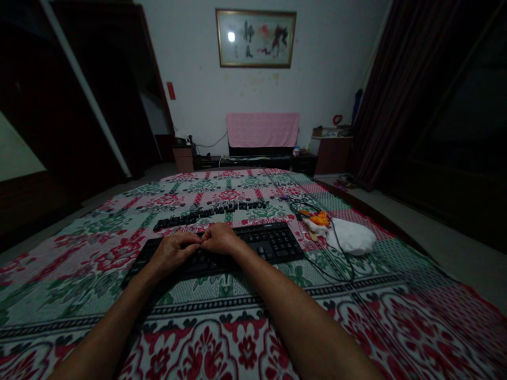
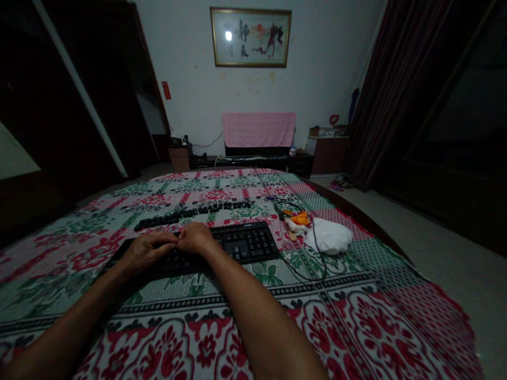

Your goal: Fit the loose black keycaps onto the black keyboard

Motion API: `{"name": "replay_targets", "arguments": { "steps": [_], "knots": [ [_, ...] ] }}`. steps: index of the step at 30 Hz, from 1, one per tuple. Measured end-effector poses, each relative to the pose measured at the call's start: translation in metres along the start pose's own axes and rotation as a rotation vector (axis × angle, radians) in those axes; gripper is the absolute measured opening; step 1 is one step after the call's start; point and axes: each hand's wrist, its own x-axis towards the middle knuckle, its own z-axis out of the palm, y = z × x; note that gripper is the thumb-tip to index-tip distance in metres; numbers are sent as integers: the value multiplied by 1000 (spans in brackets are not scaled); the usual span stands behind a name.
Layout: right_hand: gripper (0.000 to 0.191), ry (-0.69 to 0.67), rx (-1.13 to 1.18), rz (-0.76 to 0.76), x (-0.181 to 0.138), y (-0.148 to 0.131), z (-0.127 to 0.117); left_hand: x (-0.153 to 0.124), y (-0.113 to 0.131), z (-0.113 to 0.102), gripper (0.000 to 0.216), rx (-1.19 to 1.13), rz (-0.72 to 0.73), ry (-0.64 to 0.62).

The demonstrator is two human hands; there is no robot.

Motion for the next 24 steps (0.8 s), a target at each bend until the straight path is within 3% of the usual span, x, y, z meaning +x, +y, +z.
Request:
{"name": "replay_targets", "arguments": {
  "steps": [7, 24],
  "knots": [
    [23, 11, -48, -18, 2, 1, 2, 2, -2, 1, 24, -29, -68, -7],
    [23, 22, 16, 3, 1, 1, 2, 2, -7, 1, 23, -127, -68, -60]
  ]
}}
